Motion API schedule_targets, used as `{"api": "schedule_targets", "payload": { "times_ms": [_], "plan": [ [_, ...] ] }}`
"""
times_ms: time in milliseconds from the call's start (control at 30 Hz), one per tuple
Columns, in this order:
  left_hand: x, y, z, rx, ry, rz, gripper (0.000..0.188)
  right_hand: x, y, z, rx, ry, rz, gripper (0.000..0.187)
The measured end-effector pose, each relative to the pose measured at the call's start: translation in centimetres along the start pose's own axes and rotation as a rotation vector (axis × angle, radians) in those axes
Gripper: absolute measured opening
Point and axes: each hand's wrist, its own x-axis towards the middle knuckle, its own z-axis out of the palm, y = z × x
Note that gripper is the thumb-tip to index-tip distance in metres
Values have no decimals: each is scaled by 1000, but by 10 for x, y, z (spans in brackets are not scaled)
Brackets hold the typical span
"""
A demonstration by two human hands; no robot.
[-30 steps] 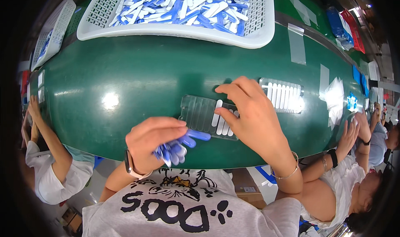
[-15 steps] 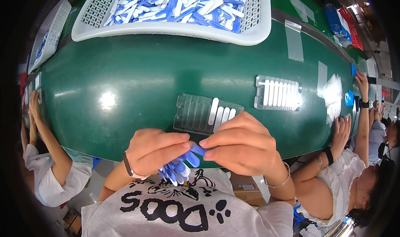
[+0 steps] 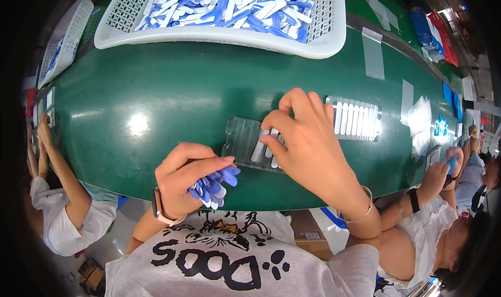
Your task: The person sorts small white and blue plastic components by hand, taking them from a basket and packing them into plastic trays on a table.
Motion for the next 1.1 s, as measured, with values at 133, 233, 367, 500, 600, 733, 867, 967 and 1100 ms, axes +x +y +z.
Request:
{"api": "schedule_targets", "payload": {
  "times_ms": [133,233,367,500,600,733,867,967,1100],
  "plan": [
    [-5,-7,4,59,30,72,42,1,6,-4,131,-7,14,25],
    [-6,-13,0,101,-13,245,39,-2,7,-8,14,-48,84,31],
    [-7,-15,-3,254,14,470,29,-8,-3,-4,66,-87,138,31],
    [-7,-16,1,251,79,545,25,-19,-9,-5,179,56,-78,28],
    [-5,-15,0,218,57,526,23,-21,-18,-9,316,82,-281,26],
    [-7,-14,-3,135,16,501,20,-22,-22,-1,303,140,-485,21],
    [-12,-13,-3,95,0,471,26,-19,-15,1,358,248,-445,23],
    [-13,-16,5,119,81,459,27,-16,-7,3,391,274,-200,25],
    [-11,-19,5,139,80,460,20,-5,-2,12,368,200,20,19]
  ]
}}
